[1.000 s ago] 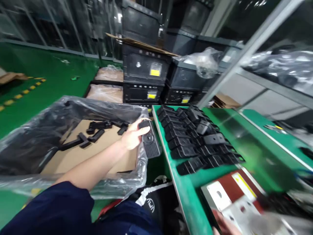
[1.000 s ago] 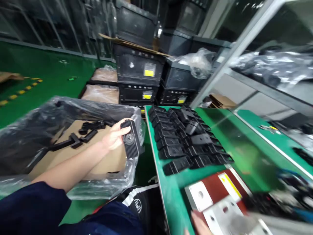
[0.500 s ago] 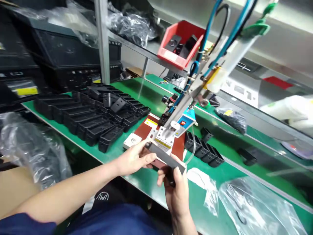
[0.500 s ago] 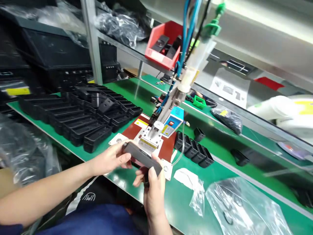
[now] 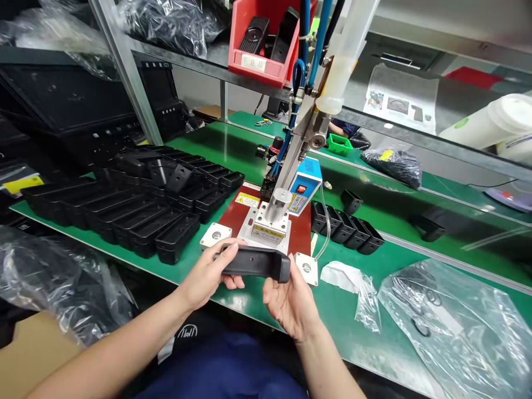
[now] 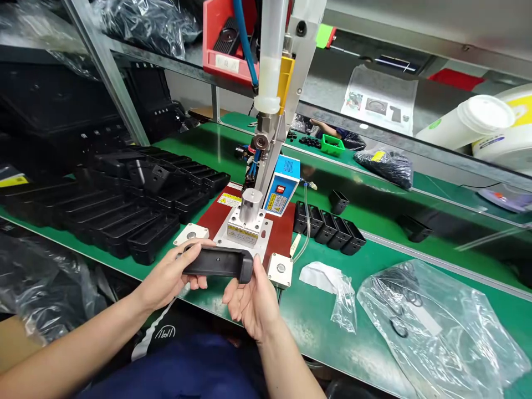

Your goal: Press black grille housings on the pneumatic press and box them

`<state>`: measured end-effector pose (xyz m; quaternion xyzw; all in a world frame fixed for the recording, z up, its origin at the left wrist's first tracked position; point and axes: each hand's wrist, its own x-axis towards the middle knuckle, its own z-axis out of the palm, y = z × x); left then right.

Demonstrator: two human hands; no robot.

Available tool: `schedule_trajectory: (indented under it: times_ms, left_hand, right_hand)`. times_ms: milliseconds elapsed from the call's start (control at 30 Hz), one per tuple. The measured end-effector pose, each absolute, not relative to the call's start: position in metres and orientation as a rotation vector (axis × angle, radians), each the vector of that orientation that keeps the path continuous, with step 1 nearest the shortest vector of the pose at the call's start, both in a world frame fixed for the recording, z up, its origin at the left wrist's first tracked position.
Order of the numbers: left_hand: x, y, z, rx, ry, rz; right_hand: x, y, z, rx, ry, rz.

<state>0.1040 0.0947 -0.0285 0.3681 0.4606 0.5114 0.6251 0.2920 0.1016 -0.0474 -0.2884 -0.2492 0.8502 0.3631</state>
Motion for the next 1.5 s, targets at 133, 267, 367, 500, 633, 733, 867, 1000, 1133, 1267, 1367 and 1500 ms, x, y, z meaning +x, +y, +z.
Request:
schedule_trajectory:
  times_ms: [133,267,367,500,633,733,867,1000,1133,1267,1367,1500]
  left_hand:
    - [0.109,0.098,-0.036,0.526,1.0,1.099]
    - [0.112,0.1,-0.041,0.404,0.964,1.07]
    - [0.109,0.099,-0.036,0.545,0.955,1.086]
    - [0.102,0.101,-0.023,0.911,0.949,1.1]
    - [0.099,0.105,-0.01,1.14,1.049,1.097]
    - [0.102,0.102,-0.002,1.303,1.118,1.095]
    - [0.106,0.093,0.008,1.523,1.123,1.091]
    - [0.108,0.092,0.015,1.668,1.199,1.16]
    - [0.108,0.097,0.02,1.711,1.247,1.16]
    - [0.106,0.103,0.023,1.638,1.264,1.119]
    - [0.105,0.106,0.024,1.591,1.27,1.075]
    - [0.105,0.11,0.021,1.543,1.261,1.041]
  right_hand:
    - [0.294,0.102,-0.046,-0.761,-0.66,2.179]
    - [0.296,0.102,-0.042,-0.756,-0.677,2.136]
    - [0.299,0.102,-0.036,-0.729,-0.703,2.092]
    - [0.305,0.103,-0.027,-0.697,-0.798,2.066]
    - [0.307,0.107,-0.024,-0.711,-0.834,2.108]
    - [0.305,0.111,-0.029,-0.727,-0.769,2.157]
    - [0.302,0.113,-0.039,-0.759,-0.653,2.181]
    - [0.299,0.112,-0.039,-0.751,-0.647,2.281]
    - [0.297,0.111,-0.033,-0.778,-0.624,2.335]
    - [0.294,0.11,-0.034,-0.835,-0.555,2.395]
    - [0.294,0.108,-0.039,-0.846,-0.545,2.405]
    - [0.293,0.107,-0.046,-0.82,-0.566,2.413]
